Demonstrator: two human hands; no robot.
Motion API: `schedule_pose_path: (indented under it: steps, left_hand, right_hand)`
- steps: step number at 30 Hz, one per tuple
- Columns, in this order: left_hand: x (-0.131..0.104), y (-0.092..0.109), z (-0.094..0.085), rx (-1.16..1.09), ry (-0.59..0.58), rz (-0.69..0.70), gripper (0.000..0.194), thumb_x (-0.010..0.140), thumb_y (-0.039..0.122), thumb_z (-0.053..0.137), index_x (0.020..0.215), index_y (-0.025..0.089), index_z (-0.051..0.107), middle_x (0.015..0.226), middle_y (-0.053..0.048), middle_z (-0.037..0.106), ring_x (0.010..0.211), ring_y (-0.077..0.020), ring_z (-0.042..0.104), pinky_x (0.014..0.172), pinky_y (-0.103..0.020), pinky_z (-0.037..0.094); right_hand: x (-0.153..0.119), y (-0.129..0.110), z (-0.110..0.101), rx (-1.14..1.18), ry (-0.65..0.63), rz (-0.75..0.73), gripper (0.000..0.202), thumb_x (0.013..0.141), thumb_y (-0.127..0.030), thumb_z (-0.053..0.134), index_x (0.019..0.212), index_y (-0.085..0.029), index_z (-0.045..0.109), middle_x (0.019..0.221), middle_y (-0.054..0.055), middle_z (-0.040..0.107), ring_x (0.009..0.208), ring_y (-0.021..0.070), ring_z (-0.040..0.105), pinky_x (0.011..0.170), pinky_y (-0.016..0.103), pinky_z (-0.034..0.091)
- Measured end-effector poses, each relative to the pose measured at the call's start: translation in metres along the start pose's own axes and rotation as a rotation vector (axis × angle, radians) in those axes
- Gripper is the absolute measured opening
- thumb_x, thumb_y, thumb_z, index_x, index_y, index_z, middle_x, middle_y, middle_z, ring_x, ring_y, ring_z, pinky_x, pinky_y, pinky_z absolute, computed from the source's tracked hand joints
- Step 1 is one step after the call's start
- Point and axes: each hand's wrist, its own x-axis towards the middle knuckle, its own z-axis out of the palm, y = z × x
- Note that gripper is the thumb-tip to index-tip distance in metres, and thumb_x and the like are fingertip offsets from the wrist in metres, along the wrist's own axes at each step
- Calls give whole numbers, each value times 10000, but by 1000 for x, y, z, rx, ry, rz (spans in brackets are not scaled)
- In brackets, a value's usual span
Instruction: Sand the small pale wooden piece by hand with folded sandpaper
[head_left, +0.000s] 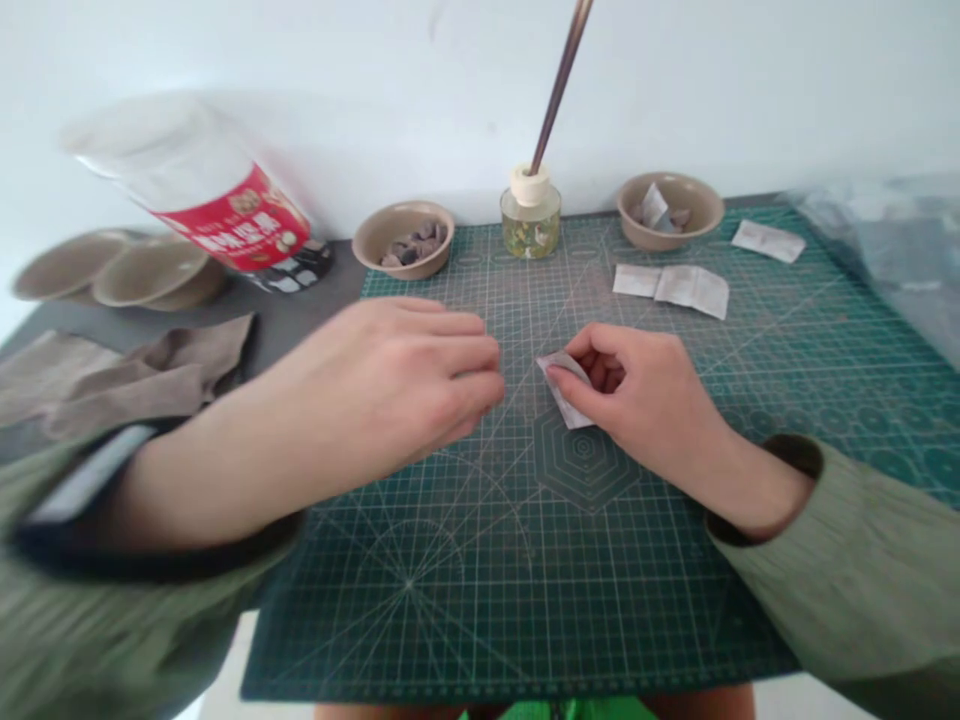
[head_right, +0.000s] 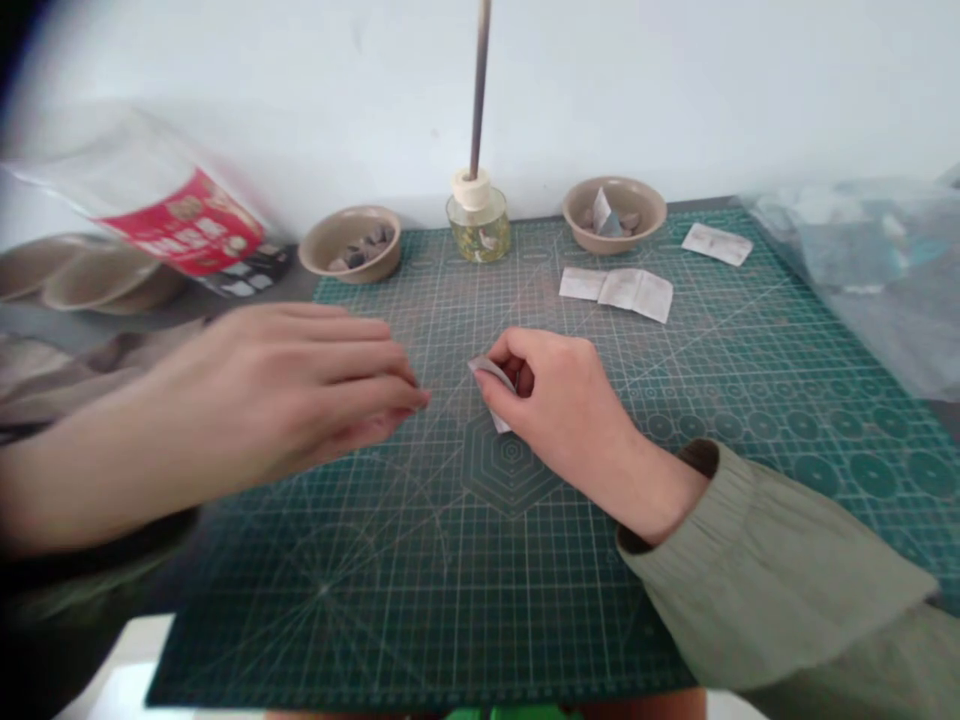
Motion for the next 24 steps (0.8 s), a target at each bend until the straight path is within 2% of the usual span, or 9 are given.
schedule_pose_path:
  steps: [1, 3, 5, 8, 10, 12, 15, 19, 24]
  left_hand:
    - [-2, -3, 2, 35, -54, 79, 225, 1185, 285, 821, 992, 286, 938, 956, -54, 836, 834, -252, 769, 910, -403, 689]
    - [-6, -4, 8, 35, -13, 92, 221, 1194, 233, 805, 1266, 295, 1005, 1094, -70, 887, 872, -238, 804, 856, -365, 671]
    - [-11, 1, 16, -123, 227, -12, 285, 1226, 244, 835, 1464, 287, 987, 1217, -95, 925, 929, -223, 840, 830, -350, 675]
    - [-17, 14, 33, -459, 386, -251, 122, 1204, 321, 945, 1304, 278, 1002, 1124, -61, 965, 882, -204, 863, 820, -328, 734]
    - [-20, 20, 45, -715, 375, -401, 217, 1167, 446, 1022, 1206, 241, 962, 1132, -85, 1009, 970, -251, 961, 882, -356, 815]
    - [-22, 24, 56, -936, 380, -489, 380, 1098, 548, 1098, 1148, 221, 911, 1118, -104, 1022, 987, -284, 1002, 914, -392, 856]
    - [-23, 29, 65, -1134, 371, -521, 417, 1050, 542, 1147, 1124, 232, 878, 1083, -88, 1025, 1006, -291, 1023, 940, -388, 866]
    - [-27, 41, 69, -1180, 329, -507, 352, 1091, 497, 1099, 1100, 253, 845, 985, -50, 995, 929, -276, 1003, 869, -365, 850]
    - [-34, 53, 72, -1245, 347, -502, 245, 1105, 349, 1062, 1037, 261, 845, 1026, -28, 1017, 913, -244, 1009, 848, -304, 837]
  right_hand:
    - [0, 0, 0, -1, -4, 2, 188, 1086, -251, 884, 919, -242, 797, 692, -61, 706, 619, 156, 577, 706, 355, 451]
    - [0, 1, 0, -31, -23, 7, 185, 1085, -250, 874, 918, -243, 794, 707, -51, 719, 642, 168, 608, 724, 361, 472]
    - [-1, 2, 0, -106, -29, -16, 98, 1095, -265, 863, 1004, -235, 845, 869, 12, 832, 773, 219, 723, 795, 389, 537]
    - [-4, 1, 3, -133, 63, -131, 192, 1133, -295, 846, 1306, -225, 892, 1300, 143, 923, 1150, 343, 847, 1028, 503, 663]
    - [-7, -2, 4, -41, 143, -233, 268, 1171, -290, 827, 1429, -230, 866, 1407, 168, 910, 1273, 364, 856, 1120, 545, 704]
    - [-9, -6, 4, 46, 162, -329, 266, 1192, -230, 795, 1449, -237, 861, 1377, 149, 919, 1259, 340, 877, 1110, 518, 741]
    - [-11, -12, 4, 70, 138, -456, 319, 1166, -128, 803, 1450, -249, 885, 1302, 113, 949, 1183, 299, 924, 1054, 450, 783]
    - [-12, -14, 0, 34, 79, -603, 343, 1161, -109, 851, 1457, -269, 915, 1224, 77, 970, 1043, 250, 944, 938, 379, 813]
    - [-19, -17, -12, -89, -41, -624, 304, 1191, -122, 838, 1443, -269, 924, 1229, 61, 979, 1026, 209, 953, 917, 335, 813]
